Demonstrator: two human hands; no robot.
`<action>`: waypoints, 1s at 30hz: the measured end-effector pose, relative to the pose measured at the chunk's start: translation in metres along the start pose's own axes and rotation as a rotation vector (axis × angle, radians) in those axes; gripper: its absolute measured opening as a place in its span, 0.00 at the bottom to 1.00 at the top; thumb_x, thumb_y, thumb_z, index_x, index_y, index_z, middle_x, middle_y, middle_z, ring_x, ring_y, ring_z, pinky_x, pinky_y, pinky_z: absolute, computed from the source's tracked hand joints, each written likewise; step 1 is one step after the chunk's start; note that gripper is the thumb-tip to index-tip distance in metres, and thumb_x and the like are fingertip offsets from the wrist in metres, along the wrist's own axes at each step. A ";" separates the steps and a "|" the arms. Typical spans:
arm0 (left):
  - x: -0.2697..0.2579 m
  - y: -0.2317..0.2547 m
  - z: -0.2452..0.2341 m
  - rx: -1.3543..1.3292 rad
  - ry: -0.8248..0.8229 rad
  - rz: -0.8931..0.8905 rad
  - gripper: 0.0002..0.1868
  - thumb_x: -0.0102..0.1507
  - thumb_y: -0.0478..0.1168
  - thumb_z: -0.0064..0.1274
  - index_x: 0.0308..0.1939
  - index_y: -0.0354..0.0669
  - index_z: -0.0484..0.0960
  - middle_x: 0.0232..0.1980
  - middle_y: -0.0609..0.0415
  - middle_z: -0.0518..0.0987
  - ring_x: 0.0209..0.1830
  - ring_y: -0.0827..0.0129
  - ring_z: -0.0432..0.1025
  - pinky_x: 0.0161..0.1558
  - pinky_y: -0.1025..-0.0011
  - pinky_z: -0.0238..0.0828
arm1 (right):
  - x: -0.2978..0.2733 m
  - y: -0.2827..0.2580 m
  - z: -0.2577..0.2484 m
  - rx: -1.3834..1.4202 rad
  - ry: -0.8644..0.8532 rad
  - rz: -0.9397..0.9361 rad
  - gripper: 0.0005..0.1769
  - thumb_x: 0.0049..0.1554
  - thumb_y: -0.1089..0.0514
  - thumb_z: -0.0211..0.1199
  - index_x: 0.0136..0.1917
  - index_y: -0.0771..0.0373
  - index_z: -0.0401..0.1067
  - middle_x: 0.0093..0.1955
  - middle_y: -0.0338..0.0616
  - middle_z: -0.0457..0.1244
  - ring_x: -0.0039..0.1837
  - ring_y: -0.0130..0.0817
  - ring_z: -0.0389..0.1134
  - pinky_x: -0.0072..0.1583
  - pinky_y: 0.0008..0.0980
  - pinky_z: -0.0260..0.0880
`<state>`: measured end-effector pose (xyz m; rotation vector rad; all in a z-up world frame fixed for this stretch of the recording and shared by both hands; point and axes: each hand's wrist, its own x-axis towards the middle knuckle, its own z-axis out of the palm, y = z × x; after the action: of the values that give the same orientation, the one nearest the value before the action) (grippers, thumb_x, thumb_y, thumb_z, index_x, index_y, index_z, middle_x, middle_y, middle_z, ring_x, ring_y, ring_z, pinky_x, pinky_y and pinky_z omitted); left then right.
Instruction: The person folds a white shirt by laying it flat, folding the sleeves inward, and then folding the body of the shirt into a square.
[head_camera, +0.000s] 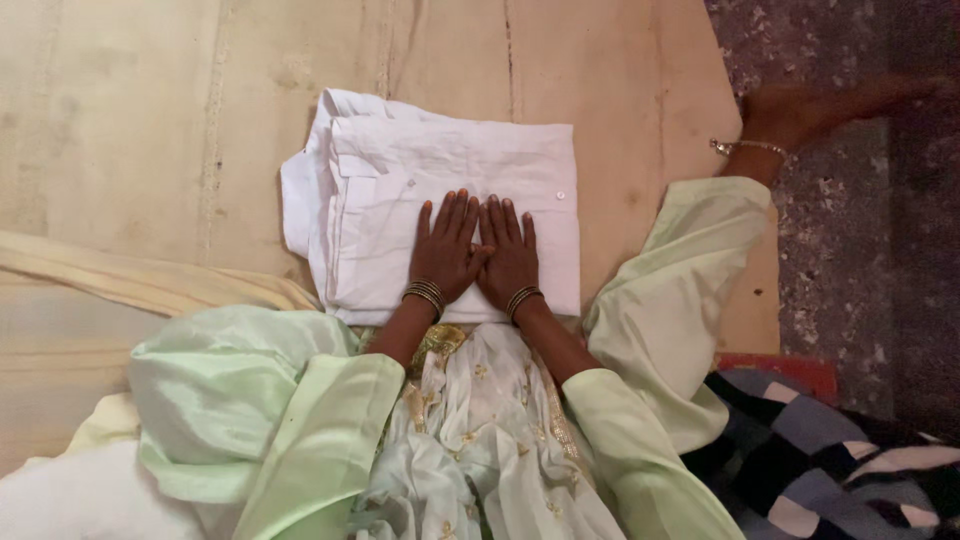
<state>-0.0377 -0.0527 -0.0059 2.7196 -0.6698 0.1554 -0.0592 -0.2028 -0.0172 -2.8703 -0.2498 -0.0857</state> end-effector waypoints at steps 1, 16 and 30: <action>-0.007 0.002 0.001 -0.001 -0.004 -0.002 0.42 0.70 0.63 0.36 0.78 0.37 0.57 0.82 0.41 0.55 0.84 0.55 0.45 0.78 0.46 0.30 | -0.006 -0.001 0.001 0.005 -0.007 -0.023 0.37 0.66 0.45 0.44 0.83 0.62 0.48 0.87 0.49 0.41 0.87 0.44 0.36 0.81 0.53 0.28; -0.034 -0.005 -0.002 -0.046 0.025 -0.109 0.42 0.70 0.61 0.37 0.79 0.34 0.55 0.82 0.39 0.54 0.84 0.53 0.43 0.80 0.52 0.33 | 0.002 -0.016 -0.012 -0.087 -0.071 -0.255 0.39 0.65 0.44 0.43 0.83 0.63 0.48 0.86 0.48 0.42 0.86 0.41 0.38 0.81 0.51 0.29; -0.031 -0.031 -0.019 0.070 0.082 -0.169 0.41 0.70 0.61 0.41 0.81 0.41 0.55 0.83 0.43 0.54 0.84 0.55 0.46 0.80 0.49 0.35 | -0.001 -0.011 -0.014 -0.060 -0.053 -0.107 0.46 0.64 0.34 0.46 0.82 0.66 0.45 0.86 0.53 0.41 0.86 0.44 0.37 0.81 0.51 0.31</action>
<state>-0.0508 -0.0071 -0.0029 2.8034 -0.4169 0.2526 -0.0624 -0.1961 -0.0006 -2.9203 -0.4176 -0.0375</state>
